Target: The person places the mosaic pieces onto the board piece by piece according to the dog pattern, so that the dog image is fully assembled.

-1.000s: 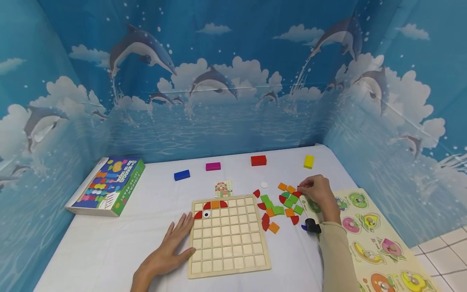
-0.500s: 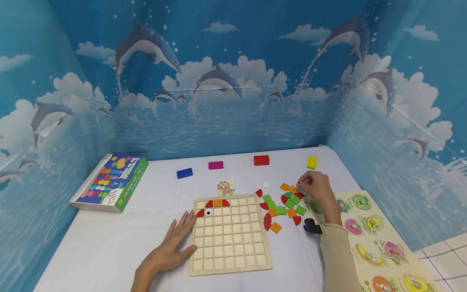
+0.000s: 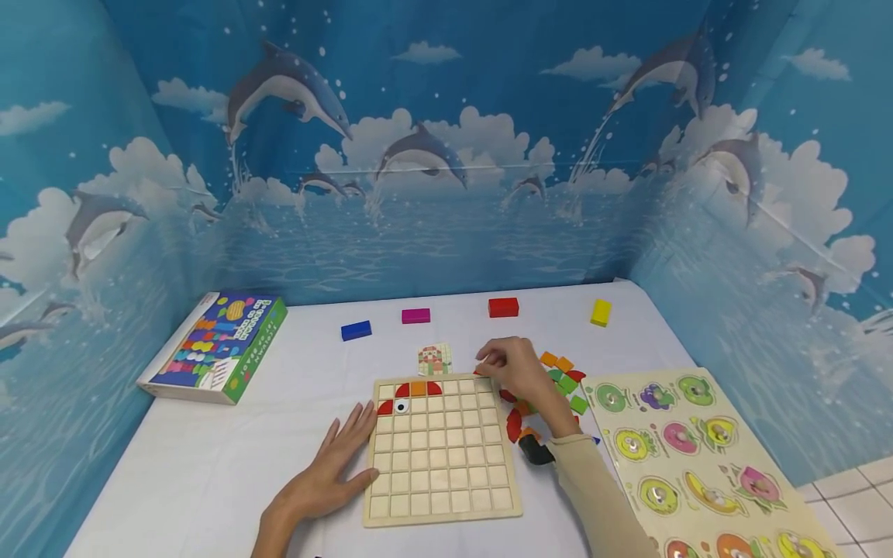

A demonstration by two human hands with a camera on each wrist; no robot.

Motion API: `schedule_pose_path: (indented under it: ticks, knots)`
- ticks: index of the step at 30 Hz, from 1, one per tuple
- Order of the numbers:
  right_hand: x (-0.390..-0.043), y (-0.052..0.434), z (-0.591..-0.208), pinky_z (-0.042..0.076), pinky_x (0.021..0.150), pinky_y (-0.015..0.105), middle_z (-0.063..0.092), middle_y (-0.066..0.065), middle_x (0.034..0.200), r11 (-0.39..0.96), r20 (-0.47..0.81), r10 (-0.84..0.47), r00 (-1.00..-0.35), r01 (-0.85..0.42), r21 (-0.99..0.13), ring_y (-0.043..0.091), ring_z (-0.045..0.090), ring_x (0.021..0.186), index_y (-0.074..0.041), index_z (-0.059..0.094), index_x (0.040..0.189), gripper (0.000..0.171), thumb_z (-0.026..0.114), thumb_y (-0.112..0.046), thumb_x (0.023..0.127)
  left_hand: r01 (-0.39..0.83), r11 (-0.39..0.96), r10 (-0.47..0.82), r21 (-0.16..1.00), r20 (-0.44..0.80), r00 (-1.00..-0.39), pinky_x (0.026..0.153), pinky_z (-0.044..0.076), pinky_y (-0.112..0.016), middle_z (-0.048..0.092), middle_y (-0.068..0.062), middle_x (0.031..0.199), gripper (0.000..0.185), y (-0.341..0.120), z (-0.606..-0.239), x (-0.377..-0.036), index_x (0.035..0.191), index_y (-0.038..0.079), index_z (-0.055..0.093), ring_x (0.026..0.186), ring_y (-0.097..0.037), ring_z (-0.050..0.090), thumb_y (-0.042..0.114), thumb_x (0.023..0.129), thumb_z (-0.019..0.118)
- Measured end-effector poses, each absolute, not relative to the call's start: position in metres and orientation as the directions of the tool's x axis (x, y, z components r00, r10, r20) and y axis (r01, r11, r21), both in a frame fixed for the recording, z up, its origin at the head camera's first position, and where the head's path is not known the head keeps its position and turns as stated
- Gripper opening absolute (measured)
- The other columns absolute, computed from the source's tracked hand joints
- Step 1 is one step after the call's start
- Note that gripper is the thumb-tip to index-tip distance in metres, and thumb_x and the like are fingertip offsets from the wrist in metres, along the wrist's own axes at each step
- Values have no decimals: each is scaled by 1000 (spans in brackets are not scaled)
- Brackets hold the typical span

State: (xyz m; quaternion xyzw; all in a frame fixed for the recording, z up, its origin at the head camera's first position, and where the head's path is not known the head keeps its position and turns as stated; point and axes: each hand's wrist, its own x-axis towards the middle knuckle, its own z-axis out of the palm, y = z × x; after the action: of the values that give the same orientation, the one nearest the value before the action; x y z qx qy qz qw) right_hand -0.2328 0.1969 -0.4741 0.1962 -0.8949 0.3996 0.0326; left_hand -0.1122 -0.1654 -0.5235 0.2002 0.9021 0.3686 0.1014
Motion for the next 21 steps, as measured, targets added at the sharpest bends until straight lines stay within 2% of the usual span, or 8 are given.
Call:
schedule_pose_path:
  ticks: [5,8,12,15,18,21]
  knots:
    - [-225,148,-488,56,62,23,77,-1,83,478,209,-413,-886,-407,-778,11,66,70,-6,82,90,4,85,-5,92,285,651,436,704,-40,-899,134,-12,-37,12,-2,181,88,-164,-523,-113,172,9,23,168,-27,2,23,102,74]
    - [-224,128,-494,54,62,22,77,-2,83,446,199,-443,-874,-407,-797,8,63,70,-9,83,88,6,87,-5,91,291,651,439,701,-36,-898,135,-10,-41,12,-2,181,88,-164,-524,-113,172,9,23,168,-28,3,24,102,74]
    - [-224,114,-499,53,61,22,76,-3,83,438,177,-471,-864,-404,-803,7,61,70,-9,84,86,7,87,-3,89,294,645,445,705,-34,-895,135,-6,-52,13,-3,181,87,-164,-524,-113,172,9,23,168,-29,3,24,102,73]
    - [-224,109,-502,54,60,22,76,-3,82,444,160,-488,-858,-401,-801,7,60,70,-8,84,85,8,87,-1,89,289,649,444,704,-42,-895,135,-4,-55,13,-2,181,87,-164,-524,-113,172,9,23,168,-28,3,24,102,73]
    - [-225,107,-503,54,60,22,76,-4,81,456,151,-505,-850,-411,-789,5,61,71,-9,85,84,9,87,-2,89,288,656,441,698,-45,-896,135,-5,-53,12,-2,181,87,-164,-524,-114,172,9,23,168,-28,3,24,102,73]
    - [-225,104,-502,55,60,22,76,-4,80,462,155,-519,-841,-429,-776,4,62,70,-8,86,84,8,88,-3,89,280,661,437,696,-54,-898,135,-10,-39,12,-1,182,88,-165,-524,-113,173,11,22,168,-26,2,24,102,73]
